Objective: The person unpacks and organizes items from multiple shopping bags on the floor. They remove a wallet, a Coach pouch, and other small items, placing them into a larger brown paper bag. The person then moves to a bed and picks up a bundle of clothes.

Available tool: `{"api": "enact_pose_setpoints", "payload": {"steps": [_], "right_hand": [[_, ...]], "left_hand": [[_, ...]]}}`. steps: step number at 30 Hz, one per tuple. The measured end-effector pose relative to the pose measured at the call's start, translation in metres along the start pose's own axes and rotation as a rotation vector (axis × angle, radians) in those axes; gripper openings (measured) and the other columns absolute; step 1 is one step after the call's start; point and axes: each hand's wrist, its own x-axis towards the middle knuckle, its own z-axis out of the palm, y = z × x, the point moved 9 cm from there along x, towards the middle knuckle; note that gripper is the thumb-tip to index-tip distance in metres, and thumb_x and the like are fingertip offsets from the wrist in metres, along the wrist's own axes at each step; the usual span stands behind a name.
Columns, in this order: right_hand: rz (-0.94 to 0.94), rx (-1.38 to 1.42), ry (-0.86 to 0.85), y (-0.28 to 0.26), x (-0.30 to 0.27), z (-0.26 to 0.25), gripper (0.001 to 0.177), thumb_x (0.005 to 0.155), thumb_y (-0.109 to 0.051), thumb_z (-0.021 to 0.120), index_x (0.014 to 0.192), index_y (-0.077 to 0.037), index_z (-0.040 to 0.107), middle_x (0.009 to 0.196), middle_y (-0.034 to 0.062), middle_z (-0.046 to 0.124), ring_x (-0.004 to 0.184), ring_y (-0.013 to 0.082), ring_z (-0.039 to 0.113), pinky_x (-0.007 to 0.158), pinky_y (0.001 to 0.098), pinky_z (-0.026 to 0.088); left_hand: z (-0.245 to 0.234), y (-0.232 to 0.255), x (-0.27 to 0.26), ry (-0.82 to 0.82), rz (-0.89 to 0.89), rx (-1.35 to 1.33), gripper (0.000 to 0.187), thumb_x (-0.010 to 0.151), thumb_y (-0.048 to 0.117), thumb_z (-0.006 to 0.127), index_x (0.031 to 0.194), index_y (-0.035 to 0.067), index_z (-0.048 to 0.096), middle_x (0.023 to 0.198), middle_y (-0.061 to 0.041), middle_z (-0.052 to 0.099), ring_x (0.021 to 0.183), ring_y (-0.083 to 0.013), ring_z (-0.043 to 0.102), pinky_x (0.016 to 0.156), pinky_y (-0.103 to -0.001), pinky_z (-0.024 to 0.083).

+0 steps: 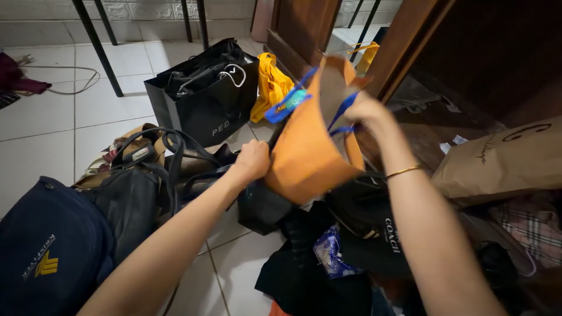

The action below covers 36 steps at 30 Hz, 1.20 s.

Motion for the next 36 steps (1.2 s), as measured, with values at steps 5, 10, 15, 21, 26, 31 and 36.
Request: {"api": "enact_pose_setpoints", "payload": {"steps": [5, 10, 15, 21, 26, 31, 36], "right_hand": [[-0.037, 0.131, 0.159, 0.064, 0.02, 0.043, 0.061, 0.085, -0.033, 0.083, 0.134, -0.006, 0.06, 0.128, 0.0104, 0.065, 0.121, 0.0241, 0.06, 0.104, 0.0393, 0.048], [0.265, 0.223, 0.15, 0.014, -0.007, -0.022, 0.065, 0.089, -0.025, 0.079, 0.146, -0.012, 0.051, 0.116, 0.0255, 0.074, 0.095, 0.0352, 0.07, 0.094, 0.0687, 0.051], [0.194, -0.325, -0.19, -0.127, -0.088, -0.025, 0.064, 0.096, -0.05, 0.074, 0.126, 0.006, 0.072, 0.111, 0.0186, 0.075, 0.098, 0.0237, 0.069, 0.085, 0.0383, 0.054], [-0.391, -0.121, -0.172, -0.158, -0.138, 0.084, 0.058, 0.076, -0.015, 0.08, 0.129, 0.0, 0.061, 0.117, 0.018, 0.07, 0.109, 0.0283, 0.069, 0.092, 0.0383, 0.056], [-0.339, -0.124, -0.031, -0.151, -0.16, 0.159, 0.068, 0.082, -0.018, 0.077, 0.137, 0.004, 0.044, 0.113, 0.0293, 0.066, 0.104, 0.0397, 0.067, 0.085, 0.0433, 0.054], [-0.231, -0.07, -0.07, -0.156, -0.156, 0.167, 0.061, 0.088, -0.019, 0.067, 0.141, 0.002, 0.043, 0.095, 0.0286, 0.071, 0.091, 0.043, 0.073, 0.08, 0.0463, 0.056], [-0.374, -0.133, -0.04, -0.179, -0.173, 0.168, 0.051, 0.092, -0.014, 0.067, 0.134, 0.005, 0.045, 0.099, 0.0302, 0.067, 0.093, 0.0474, 0.066, 0.081, 0.0501, 0.053]], "left_hand": [[-0.001, 0.034, -0.014, 0.019, 0.066, -0.06, 0.02, 0.081, 0.011, 0.063, 0.088, -0.003, 0.074, 0.098, -0.029, 0.071, 0.093, -0.0465, 0.07, 0.085, -0.051, 0.057], [-0.012, 0.025, -0.023, 0.117, -0.145, -0.275, 0.02, 0.086, 0.009, 0.058, 0.088, -0.005, 0.072, 0.098, -0.031, 0.07, 0.095, -0.0501, 0.067, 0.086, -0.053, 0.056], [-0.025, 0.026, -0.031, 0.269, -0.247, -0.376, 0.016, 0.088, 0.006, 0.055, 0.092, -0.006, 0.065, 0.098, -0.031, 0.069, 0.096, -0.0513, 0.065, 0.087, -0.056, 0.053], [-0.015, 0.016, -0.031, 0.147, -0.204, -0.304, 0.016, 0.086, 0.01, 0.058, 0.094, -0.002, 0.065, 0.099, -0.029, 0.07, 0.098, -0.0499, 0.066, 0.087, -0.054, 0.054], [-0.011, -0.02, -0.027, 0.126, -0.145, -0.232, 0.015, 0.09, 0.009, 0.055, 0.094, -0.001, 0.065, 0.099, -0.031, 0.07, 0.097, -0.051, 0.066, 0.09, -0.055, 0.053], [-0.006, -0.029, -0.012, 0.07, -0.099, -0.206, 0.019, 0.087, 0.011, 0.056, 0.091, -0.003, 0.069, 0.101, -0.031, 0.07, 0.099, -0.0519, 0.065, 0.093, -0.055, 0.052], [-0.013, -0.039, -0.012, 0.038, -0.117, -0.163, 0.028, 0.093, 0.024, 0.056, 0.098, -0.001, 0.069, 0.102, -0.032, 0.069, 0.098, -0.0539, 0.065, 0.091, -0.058, 0.052]]}}
